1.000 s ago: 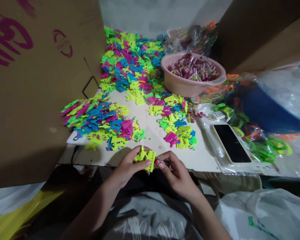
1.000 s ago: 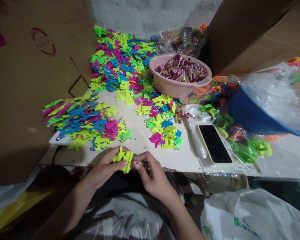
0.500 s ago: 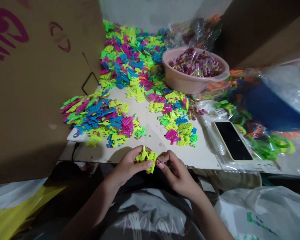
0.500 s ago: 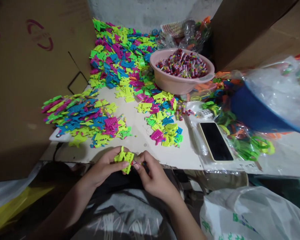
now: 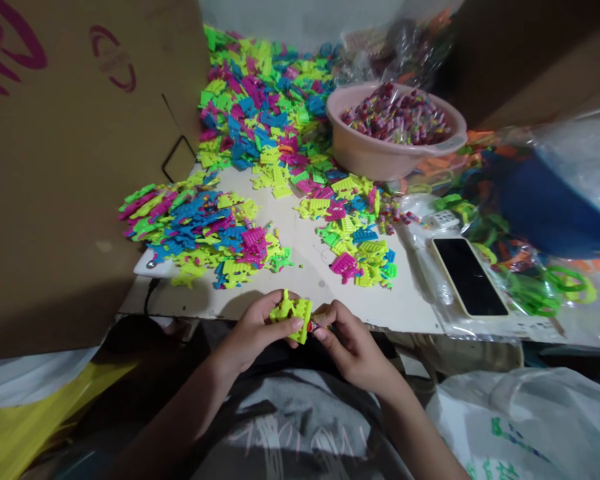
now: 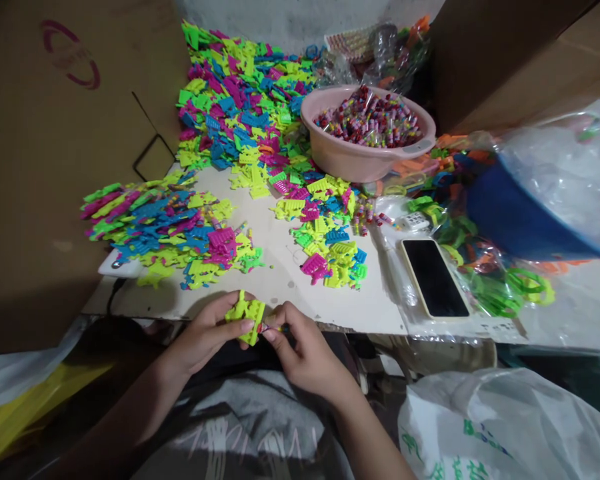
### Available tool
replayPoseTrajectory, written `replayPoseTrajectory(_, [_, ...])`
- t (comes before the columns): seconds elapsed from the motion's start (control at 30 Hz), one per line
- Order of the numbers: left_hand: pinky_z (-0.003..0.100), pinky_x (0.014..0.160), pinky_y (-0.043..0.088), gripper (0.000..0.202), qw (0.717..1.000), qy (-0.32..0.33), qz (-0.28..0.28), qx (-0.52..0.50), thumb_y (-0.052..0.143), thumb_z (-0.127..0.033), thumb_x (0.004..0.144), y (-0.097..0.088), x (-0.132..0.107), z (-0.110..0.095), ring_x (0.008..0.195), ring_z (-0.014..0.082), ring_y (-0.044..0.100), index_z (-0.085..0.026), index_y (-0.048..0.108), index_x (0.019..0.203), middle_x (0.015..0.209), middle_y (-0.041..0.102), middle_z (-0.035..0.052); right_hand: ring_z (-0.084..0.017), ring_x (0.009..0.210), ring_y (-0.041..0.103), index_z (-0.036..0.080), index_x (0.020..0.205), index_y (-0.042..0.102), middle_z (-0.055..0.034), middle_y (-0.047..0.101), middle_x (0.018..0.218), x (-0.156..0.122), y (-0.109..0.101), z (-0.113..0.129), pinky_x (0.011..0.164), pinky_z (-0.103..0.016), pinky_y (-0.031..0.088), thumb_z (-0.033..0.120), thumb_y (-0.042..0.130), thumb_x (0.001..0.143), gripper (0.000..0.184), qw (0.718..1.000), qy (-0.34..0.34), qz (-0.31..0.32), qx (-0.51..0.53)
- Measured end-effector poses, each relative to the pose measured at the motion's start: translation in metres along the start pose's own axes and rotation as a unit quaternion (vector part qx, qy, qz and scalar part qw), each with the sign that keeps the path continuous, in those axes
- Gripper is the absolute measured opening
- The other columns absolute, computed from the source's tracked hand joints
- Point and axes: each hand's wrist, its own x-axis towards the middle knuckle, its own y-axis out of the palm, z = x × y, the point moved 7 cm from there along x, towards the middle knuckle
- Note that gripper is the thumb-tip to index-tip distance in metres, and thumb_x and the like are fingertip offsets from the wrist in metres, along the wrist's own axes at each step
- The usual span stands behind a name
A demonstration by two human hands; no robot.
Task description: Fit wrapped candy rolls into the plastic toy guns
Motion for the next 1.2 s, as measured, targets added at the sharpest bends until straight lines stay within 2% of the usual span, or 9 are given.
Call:
replayPoseTrajectory(0.1, [0.019,0.051,0.047,0.037,1.0,0.005,-0.01,0.003,0.08,-0.035,0.067,-0.002,0.0,0.001,0.063,0.0115,0.056,-0.016,0.058,0.089,0.073,0.059,-0.0013,-0.015,0.078,0.053,0.023,0.087,0.045,-0.0004,0.056,0.083,0.003,0.002,0.002,0.073,-0.027,0.043,0.032,0.047,0.099,0.015,1.0,-0.006,0.008,0.0])
replayPoseTrajectory(0.3, [0.022,0.053,0.05,0.037,0.997,0.019,-0.028,0.074,0.078,-0.035,0.067,-0.002,-0.003,-0.006,0.063,0.0124,0.056,-0.017,0.056,0.091,0.073,0.058,-0.0024,-0.015,0.076,0.052,0.023,0.088,0.043,-0.0003,0.055,0.082,0.002,0.002,0.0,0.071,-0.026,0.043,0.032,0.046,0.099,0.015,1.0,-0.011,-0.002,-0.028])
replayPoseTrajectory(0.57, [0.024,0.061,0.05,0.022,0.963,0.088,-0.087,0.239,0.068,-0.03,0.077,-0.001,-0.006,-0.012,0.066,0.0156,0.061,-0.021,0.054,0.091,0.079,0.06,-0.0011,-0.016,0.066,0.05,0.023,0.082,0.042,-0.0017,0.055,0.074,0.006,0.001,0.005,0.061,-0.027,0.04,0.023,0.046,0.095,0.014,0.983,-0.041,-0.043,-0.176])
replayPoseTrajectory(0.7, [0.025,0.068,0.048,0.014,0.951,0.1,-0.057,0.287,0.062,-0.03,0.082,0.0,-0.004,-0.01,0.072,0.0176,0.061,-0.022,0.052,0.089,0.077,0.062,-0.0004,-0.017,0.066,0.052,0.023,0.081,0.043,-0.0015,0.056,0.073,0.007,0.0,-0.004,0.061,-0.027,0.042,0.025,0.045,0.096,0.015,0.988,-0.019,-0.039,-0.151])
replayPoseTrajectory(0.77, [0.025,0.07,0.048,0.011,0.947,0.093,-0.031,0.305,0.06,-0.03,0.085,0.0,-0.002,-0.012,0.076,0.0185,0.061,-0.022,0.054,0.09,0.08,0.064,0.001,-0.017,0.072,0.057,0.022,0.085,0.047,-0.0022,0.061,0.078,0.008,-0.001,-0.008,0.066,-0.027,0.046,0.028,0.046,0.097,0.013,0.994,0.001,-0.023,-0.107])
replayPoseTrajectory(0.83, [0.026,0.07,0.05,0.013,0.95,0.087,-0.015,0.299,0.059,-0.03,0.085,-0.002,0.002,-0.019,0.079,0.0192,0.062,-0.022,0.057,0.095,0.087,0.065,0.0024,-0.018,0.082,0.062,0.022,0.101,0.052,-0.0046,0.065,0.09,0.01,-0.004,-0.009,0.075,-0.03,0.05,0.029,0.05,0.096,0.009,0.996,0.003,-0.018,-0.092])
replayPoseTrajectory(0.93, [0.026,0.067,0.052,0.021,0.961,0.074,0.006,0.265,0.06,-0.031,0.084,-0.002,0.005,-0.03,0.081,0.0196,0.063,-0.022,0.057,0.102,0.094,0.065,0.0027,-0.023,0.1,0.064,0.022,0.131,0.043,-0.0102,0.067,0.11,0.015,-0.004,-0.002,0.086,-0.036,0.051,0.026,0.051,0.095,0.037,0.989,-0.033,-0.03,-0.142])
replayPoseTrajectory(1.07, [0.026,0.067,0.053,0.019,0.961,0.083,-0.004,0.265,0.06,-0.027,0.082,0.001,0.005,-0.042,0.079,0.0188,0.063,-0.022,0.055,0.1,0.094,0.064,0.0028,-0.024,0.092,0.068,0.023,0.138,0.04,-0.0119,0.07,0.108,0.017,0.001,0.005,0.079,-0.037,0.055,0.018,0.045,0.093,0.046,0.974,-0.09,-0.067,-0.197])
replayPoseTrajectory(1.2, [0.026,0.065,0.053,0.017,0.963,0.074,0.012,0.257,0.061,-0.026,0.081,0.006,0.001,-0.042,0.075,0.0175,0.062,-0.02,0.054,0.095,0.087,0.061,0.0015,-0.026,0.084,0.069,0.024,0.142,0.038,-0.0122,0.071,0.101,0.012,0.007,0.009,0.072,-0.037,0.057,0.017,0.045,0.092,0.051,0.96,-0.132,-0.097,-0.226])
